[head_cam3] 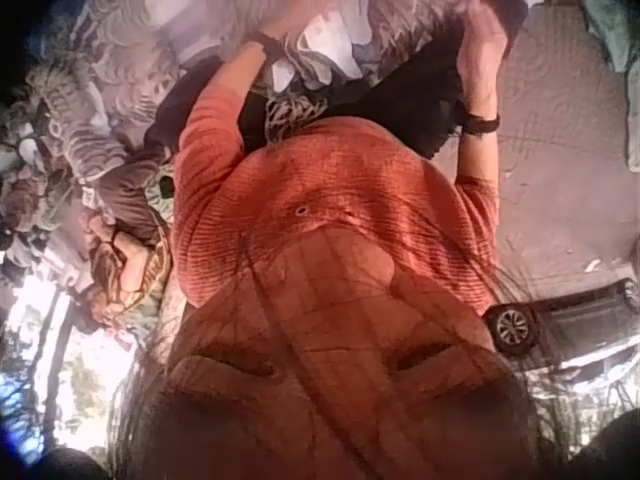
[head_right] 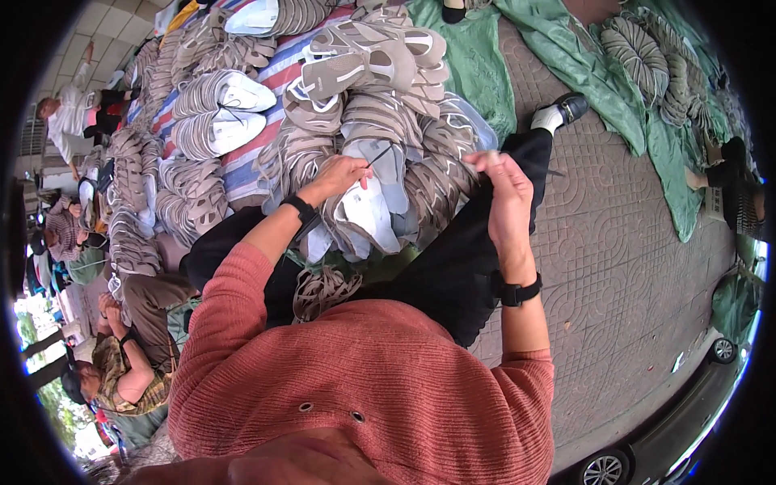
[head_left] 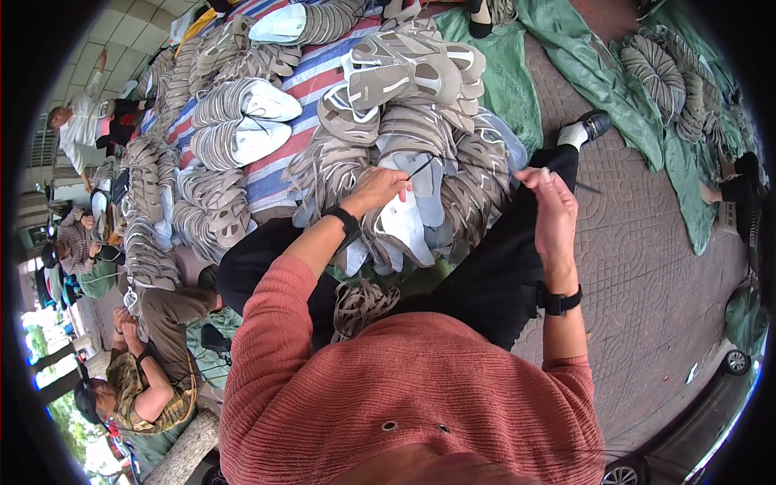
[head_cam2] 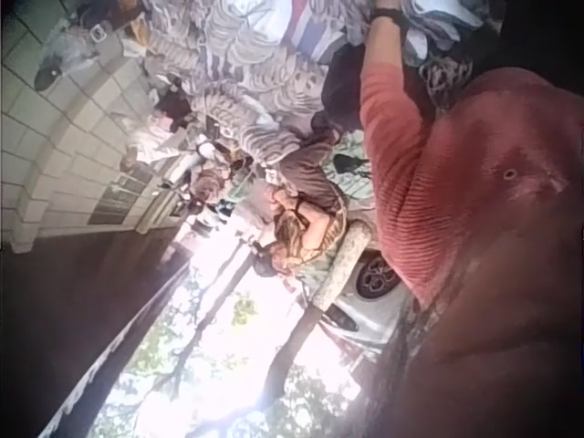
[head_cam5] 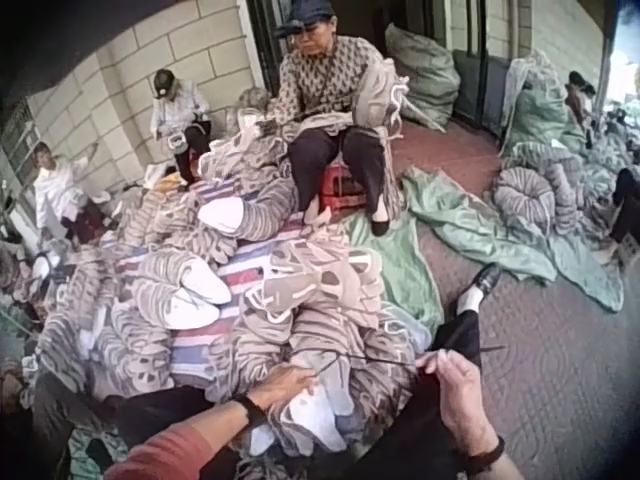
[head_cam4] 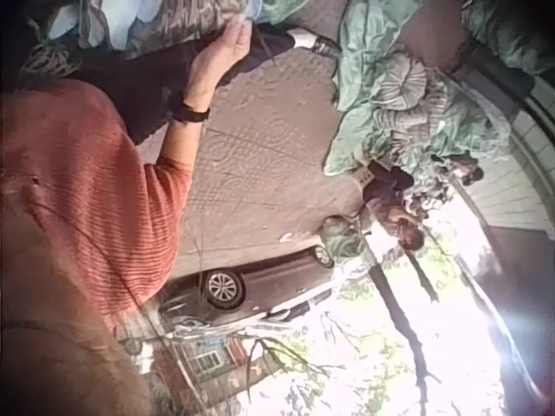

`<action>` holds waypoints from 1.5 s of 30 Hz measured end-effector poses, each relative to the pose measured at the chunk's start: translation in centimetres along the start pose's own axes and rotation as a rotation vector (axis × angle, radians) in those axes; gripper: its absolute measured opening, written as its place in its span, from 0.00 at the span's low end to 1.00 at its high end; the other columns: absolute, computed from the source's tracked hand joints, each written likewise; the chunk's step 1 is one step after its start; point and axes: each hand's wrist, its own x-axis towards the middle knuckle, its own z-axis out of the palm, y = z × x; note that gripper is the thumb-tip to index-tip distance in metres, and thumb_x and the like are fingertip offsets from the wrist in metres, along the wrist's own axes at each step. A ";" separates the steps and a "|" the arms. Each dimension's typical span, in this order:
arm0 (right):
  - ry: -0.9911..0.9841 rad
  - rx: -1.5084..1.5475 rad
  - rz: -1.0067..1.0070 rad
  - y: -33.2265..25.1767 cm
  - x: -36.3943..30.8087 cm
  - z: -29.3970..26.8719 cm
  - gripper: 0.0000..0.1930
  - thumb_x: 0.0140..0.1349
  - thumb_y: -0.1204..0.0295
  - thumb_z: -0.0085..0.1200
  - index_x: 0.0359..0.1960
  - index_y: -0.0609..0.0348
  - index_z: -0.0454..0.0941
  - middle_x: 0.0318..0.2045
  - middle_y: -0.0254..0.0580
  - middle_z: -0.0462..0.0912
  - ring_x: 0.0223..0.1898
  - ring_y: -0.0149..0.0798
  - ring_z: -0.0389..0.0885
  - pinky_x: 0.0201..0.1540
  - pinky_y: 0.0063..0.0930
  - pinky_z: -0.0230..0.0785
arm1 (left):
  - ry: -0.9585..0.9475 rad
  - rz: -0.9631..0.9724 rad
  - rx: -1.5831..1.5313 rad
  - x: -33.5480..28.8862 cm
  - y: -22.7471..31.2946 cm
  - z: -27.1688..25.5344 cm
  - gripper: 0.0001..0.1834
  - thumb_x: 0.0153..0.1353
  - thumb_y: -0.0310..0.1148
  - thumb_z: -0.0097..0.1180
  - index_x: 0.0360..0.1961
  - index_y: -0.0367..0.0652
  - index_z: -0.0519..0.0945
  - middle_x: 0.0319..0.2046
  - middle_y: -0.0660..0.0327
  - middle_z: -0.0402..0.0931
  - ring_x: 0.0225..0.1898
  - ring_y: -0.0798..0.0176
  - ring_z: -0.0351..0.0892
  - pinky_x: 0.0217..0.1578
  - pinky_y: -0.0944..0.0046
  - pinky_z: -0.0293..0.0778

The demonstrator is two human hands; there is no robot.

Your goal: Lacing shoes and organizing a stack of shoe uppers in an outdoor work setting.

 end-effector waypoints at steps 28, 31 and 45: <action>-0.217 0.456 0.113 -18.8 30.7 12.2 0.12 0.65 0.69 0.40 0.23 0.56 0.67 0.14 0.27 0.56 0.19 0.29 0.52 0.35 0.27 0.54 | 1.050 -0.176 -0.441 -19.9 -18.6 -29.0 0.13 0.65 0.36 0.43 0.25 0.41 0.71 0.13 0.67 0.64 0.16 0.73 0.63 0.22 0.71 0.62; -0.281 0.434 0.153 -19.2 31.7 17.8 0.12 0.66 0.69 0.39 0.23 0.56 0.66 0.14 0.28 0.56 0.18 0.29 0.52 0.35 0.27 0.54 | 1.062 -0.121 -0.415 -22.3 -21.9 -25.3 0.15 0.66 0.38 0.44 0.25 0.40 0.71 0.13 0.68 0.63 0.16 0.73 0.62 0.21 0.71 0.62; -0.583 0.351 0.098 -23.3 27.7 33.9 0.09 0.63 0.72 0.37 0.23 0.53 0.64 0.15 0.27 0.61 0.16 0.28 0.56 0.25 0.23 0.54 | 1.332 -0.257 -0.715 -25.9 -24.4 -19.9 0.13 0.66 0.33 0.43 0.27 0.39 0.72 0.13 0.67 0.64 0.16 0.73 0.65 0.20 0.71 0.66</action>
